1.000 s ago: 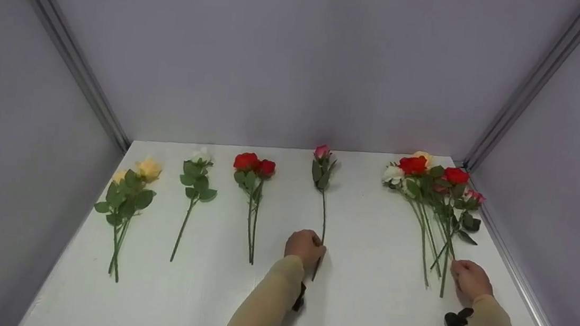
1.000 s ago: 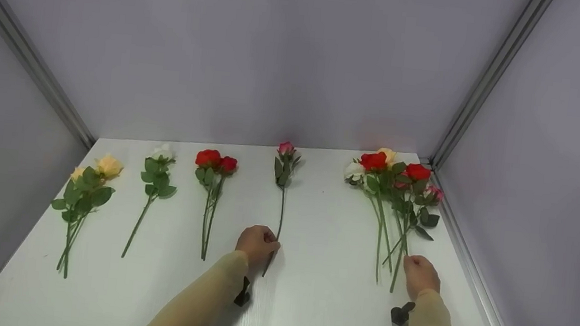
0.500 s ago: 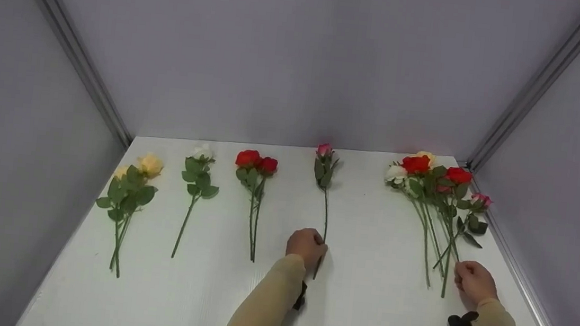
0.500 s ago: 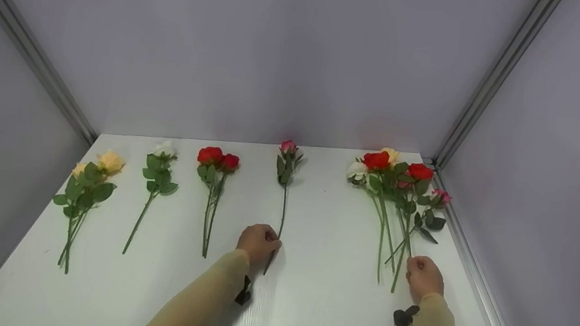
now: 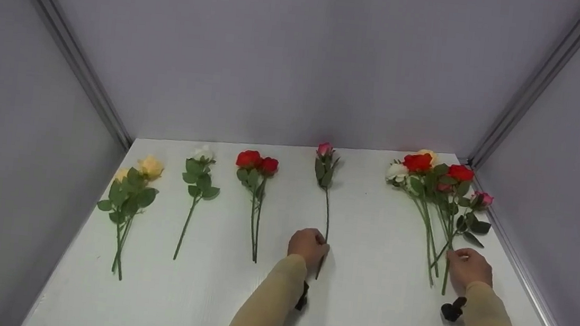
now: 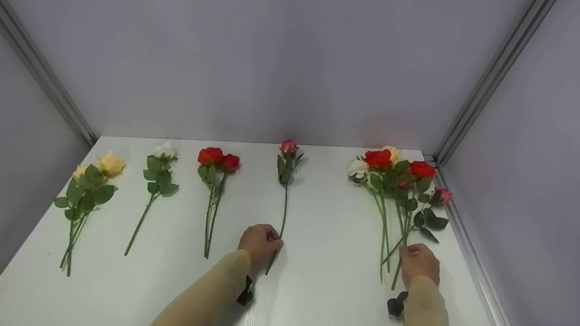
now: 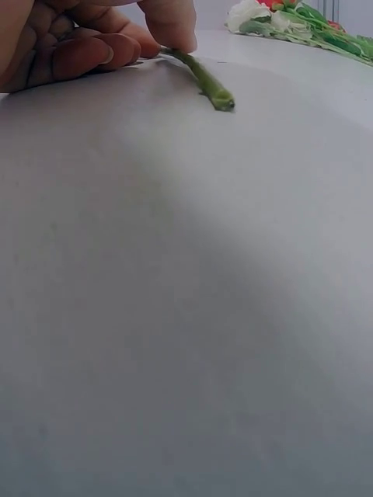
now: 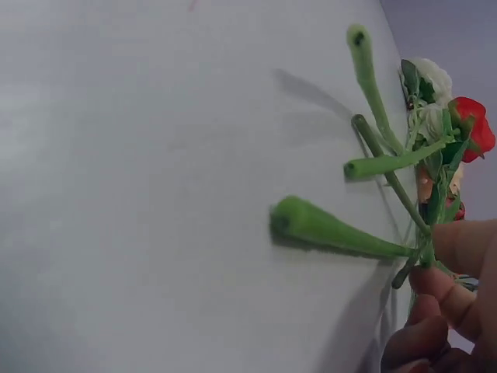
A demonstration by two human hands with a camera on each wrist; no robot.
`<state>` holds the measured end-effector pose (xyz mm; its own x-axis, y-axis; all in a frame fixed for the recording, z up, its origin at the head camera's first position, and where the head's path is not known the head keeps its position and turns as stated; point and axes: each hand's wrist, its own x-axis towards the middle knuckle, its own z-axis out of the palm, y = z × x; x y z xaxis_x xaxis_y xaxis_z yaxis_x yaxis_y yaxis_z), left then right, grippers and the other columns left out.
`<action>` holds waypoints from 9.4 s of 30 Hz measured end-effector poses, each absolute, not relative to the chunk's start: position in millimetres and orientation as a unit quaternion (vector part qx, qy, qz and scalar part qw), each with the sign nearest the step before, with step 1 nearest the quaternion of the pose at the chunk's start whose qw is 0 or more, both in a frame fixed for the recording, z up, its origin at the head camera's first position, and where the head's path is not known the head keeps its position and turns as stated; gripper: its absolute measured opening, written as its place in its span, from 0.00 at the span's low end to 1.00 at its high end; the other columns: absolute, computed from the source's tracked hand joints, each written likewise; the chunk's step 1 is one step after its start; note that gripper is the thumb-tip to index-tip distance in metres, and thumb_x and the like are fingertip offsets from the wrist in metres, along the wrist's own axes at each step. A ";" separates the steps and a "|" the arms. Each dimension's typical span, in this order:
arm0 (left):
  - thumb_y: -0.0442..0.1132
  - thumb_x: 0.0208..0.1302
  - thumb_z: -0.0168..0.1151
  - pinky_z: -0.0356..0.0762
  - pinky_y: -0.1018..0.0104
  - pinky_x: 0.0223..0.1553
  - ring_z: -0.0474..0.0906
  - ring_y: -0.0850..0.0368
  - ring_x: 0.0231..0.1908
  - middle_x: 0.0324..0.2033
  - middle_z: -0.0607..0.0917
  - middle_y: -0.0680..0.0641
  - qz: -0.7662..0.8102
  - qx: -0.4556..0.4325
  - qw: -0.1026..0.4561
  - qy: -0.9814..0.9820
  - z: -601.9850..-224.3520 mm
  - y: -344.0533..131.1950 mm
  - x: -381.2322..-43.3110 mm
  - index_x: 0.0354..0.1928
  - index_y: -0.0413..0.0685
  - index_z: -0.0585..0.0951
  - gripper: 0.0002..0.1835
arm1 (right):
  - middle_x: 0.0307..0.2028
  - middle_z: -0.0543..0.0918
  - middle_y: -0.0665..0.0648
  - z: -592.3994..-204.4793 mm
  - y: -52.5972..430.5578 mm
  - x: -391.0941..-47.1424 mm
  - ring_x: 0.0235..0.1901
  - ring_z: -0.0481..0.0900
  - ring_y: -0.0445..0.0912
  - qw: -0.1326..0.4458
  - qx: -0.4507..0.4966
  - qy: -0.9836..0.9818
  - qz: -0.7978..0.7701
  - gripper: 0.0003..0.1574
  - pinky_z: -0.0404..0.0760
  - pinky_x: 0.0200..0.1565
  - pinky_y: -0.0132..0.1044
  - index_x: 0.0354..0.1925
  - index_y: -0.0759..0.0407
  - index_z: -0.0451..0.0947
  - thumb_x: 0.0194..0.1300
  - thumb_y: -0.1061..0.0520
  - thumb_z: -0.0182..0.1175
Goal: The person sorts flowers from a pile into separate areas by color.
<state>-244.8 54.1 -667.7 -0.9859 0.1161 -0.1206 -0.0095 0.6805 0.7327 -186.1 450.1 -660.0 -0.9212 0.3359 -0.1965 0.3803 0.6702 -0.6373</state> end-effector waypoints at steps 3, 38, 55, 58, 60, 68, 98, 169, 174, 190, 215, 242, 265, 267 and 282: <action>0.43 0.58 0.67 0.75 0.62 0.37 0.75 0.61 0.30 0.24 0.79 0.58 0.394 0.036 0.077 0.915 -666.7 55.5 -245.2 0.28 0.55 0.81 0.05 | 0.47 0.78 0.69 -658.4 448.4 -190.5 0.44 0.76 0.61 0.035 0.202 0.918 -0.340 0.34 0.74 0.39 0.51 0.53 0.65 0.72 0.70 0.37 0.48; 0.44 0.62 0.63 0.73 0.65 0.33 0.73 0.62 0.29 0.25 0.78 0.58 0.427 0.046 0.079 0.899 -671.5 46.4 -245.1 0.29 0.55 0.81 0.05 | 0.30 0.75 0.50 -583.6 420.9 -189.7 0.24 0.67 0.41 -0.128 0.144 0.526 -0.828 0.15 0.66 0.25 0.30 0.42 0.61 0.80 0.73 0.54 0.50; 0.42 0.67 0.59 0.74 0.66 0.33 0.75 0.61 0.31 0.29 0.80 0.54 0.517 0.062 0.106 0.847 -637.7 37.3 -246.1 0.35 0.52 0.81 0.05 | 0.31 0.73 0.51 -587.9 357.8 -177.5 0.24 0.67 0.39 -0.006 -0.022 0.583 -0.812 0.21 0.65 0.23 0.28 0.55 0.73 0.71 0.73 0.57 0.52; 0.44 0.67 0.59 0.75 0.66 0.32 0.76 0.60 0.31 0.30 0.80 0.53 0.542 0.073 0.111 0.830 -622.5 39.8 -245.6 0.37 0.52 0.81 0.05 | 0.29 0.73 0.51 -594.3 344.9 -176.6 0.23 0.66 0.39 -0.003 -0.022 0.628 -0.778 0.21 0.64 0.24 0.29 0.53 0.71 0.73 0.70 0.56 0.56; 0.45 0.67 0.59 0.76 0.66 0.32 0.77 0.60 0.32 0.31 0.80 0.53 0.553 0.080 0.111 0.822 -612.5 41.8 -244.6 0.39 0.53 0.80 0.06 | 0.29 0.73 0.51 -598.4 335.5 -175.4 0.24 0.65 0.40 0.001 -0.022 0.659 -0.752 0.21 0.64 0.25 0.30 0.53 0.70 0.74 0.68 0.55 0.59; 0.44 0.66 0.61 0.79 0.66 0.37 0.81 0.58 0.33 0.31 0.81 0.49 0.606 0.127 0.113 0.777 -574.3 52.6 -242.2 0.47 0.50 0.79 0.11 | 0.35 0.76 0.60 -610.2 299.3 -175.0 0.25 0.65 0.43 0.024 -0.044 0.732 -0.680 0.22 0.65 0.27 0.32 0.51 0.66 0.78 0.65 0.52 0.62; 0.34 0.63 0.64 0.81 0.67 0.33 0.82 0.60 0.29 0.28 0.84 0.48 0.588 0.176 0.088 0.785 -554.7 50.3 -222.1 0.38 0.43 0.82 0.03 | 0.34 0.82 0.56 -590.0 217.6 -151.1 0.32 0.75 0.45 0.052 -0.121 0.794 -0.593 0.09 0.74 0.32 0.32 0.42 0.61 0.83 0.63 0.61 0.64; 0.40 0.71 0.55 0.72 0.63 0.34 0.76 0.51 0.34 0.37 0.83 0.40 0.381 -0.084 -0.158 0.907 -566.2 -301.6 -222.7 0.51 0.38 0.80 0.15 | 0.44 0.77 0.60 -653.1 413.3 -164.4 0.38 0.76 0.46 -0.070 0.156 0.850 -0.499 0.28 0.75 0.34 0.29 0.57 0.64 0.74 0.70 0.45 0.55; 0.41 0.72 0.51 0.72 0.55 0.36 0.77 0.45 0.37 0.38 0.82 0.37 0.344 -0.127 -0.154 0.918 -584.6 -335.8 -217.0 0.51 0.36 0.80 0.17 | 0.44 0.76 0.55 -657.9 419.1 -163.7 0.38 0.74 0.40 -0.063 0.176 0.853 -0.487 0.28 0.75 0.35 0.29 0.56 0.62 0.74 0.70 0.43 0.54; 0.39 0.71 0.47 0.72 0.46 0.39 0.77 0.39 0.41 0.46 0.79 0.31 0.321 -0.234 -0.054 0.916 -642.2 -385.2 -186.6 0.57 0.34 0.76 0.20 | 0.42 0.78 0.56 -670.0 431.4 -166.3 0.36 0.74 0.39 -0.046 0.199 0.849 -0.487 0.31 0.75 0.35 0.29 0.57 0.64 0.74 0.70 0.41 0.54; 0.42 0.74 0.38 0.70 0.39 0.47 0.72 0.28 0.50 0.51 0.77 0.27 0.285 -0.212 -0.029 0.934 -663.9 -386.0 -187.5 0.59 0.31 0.72 0.24 | 0.43 0.78 0.56 -673.7 425.9 -168.5 0.39 0.74 0.45 -0.017 0.216 0.862 -0.458 0.34 0.74 0.39 0.35 0.56 0.62 0.74 0.66 0.36 0.56; 0.43 0.73 0.40 0.72 0.42 0.42 0.76 0.32 0.44 0.45 0.79 0.29 0.301 -0.206 -0.043 0.930 -662.9 -386.0 -181.4 0.56 0.29 0.73 0.24 | 0.41 0.82 0.59 -670.3 419.0 -178.8 0.38 0.76 0.52 0.027 0.163 0.919 -0.357 0.25 0.71 0.38 0.44 0.42 0.60 0.80 0.67 0.40 0.55; 0.41 0.72 0.44 0.72 0.44 0.40 0.75 0.37 0.42 0.41 0.78 0.31 0.317 -0.191 -0.106 0.923 -643.9 -370.8 -179.6 0.54 0.30 0.76 0.21 | 0.44 0.80 0.62 -655.3 417.3 -175.5 0.40 0.75 0.51 0.011 0.159 0.902 -0.401 0.33 0.72 0.38 0.39 0.51 0.66 0.77 0.67 0.38 0.55; 0.40 0.71 0.46 0.72 0.45 0.41 0.74 0.38 0.42 0.41 0.78 0.32 0.319 -0.173 -0.125 0.923 -636.7 -362.5 -183.0 0.53 0.31 0.77 0.20 | 0.46 0.79 0.62 -651.4 415.4 -176.8 0.40 0.74 0.50 0.014 0.163 0.890 -0.425 0.35 0.73 0.37 0.38 0.55 0.66 0.75 0.68 0.38 0.54; 0.35 0.66 0.59 0.70 0.54 0.35 0.73 0.50 0.32 0.29 0.79 0.43 0.322 -0.013 -0.211 0.923 -602.3 -266.0 -190.6 0.44 0.37 0.82 0.10 | 0.32 0.74 0.53 -622.1 388.0 -182.4 0.29 0.71 0.39 0.008 0.156 0.749 -0.644 0.29 0.77 0.32 0.32 0.54 0.64 0.73 0.67 0.43 0.59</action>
<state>-190.6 -266.0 -602.3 -0.9105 -0.1596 0.3814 0.1124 0.7922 0.5999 -182.4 388.0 -622.1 -0.9511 0.2230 -0.2136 0.2447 0.1222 -0.9619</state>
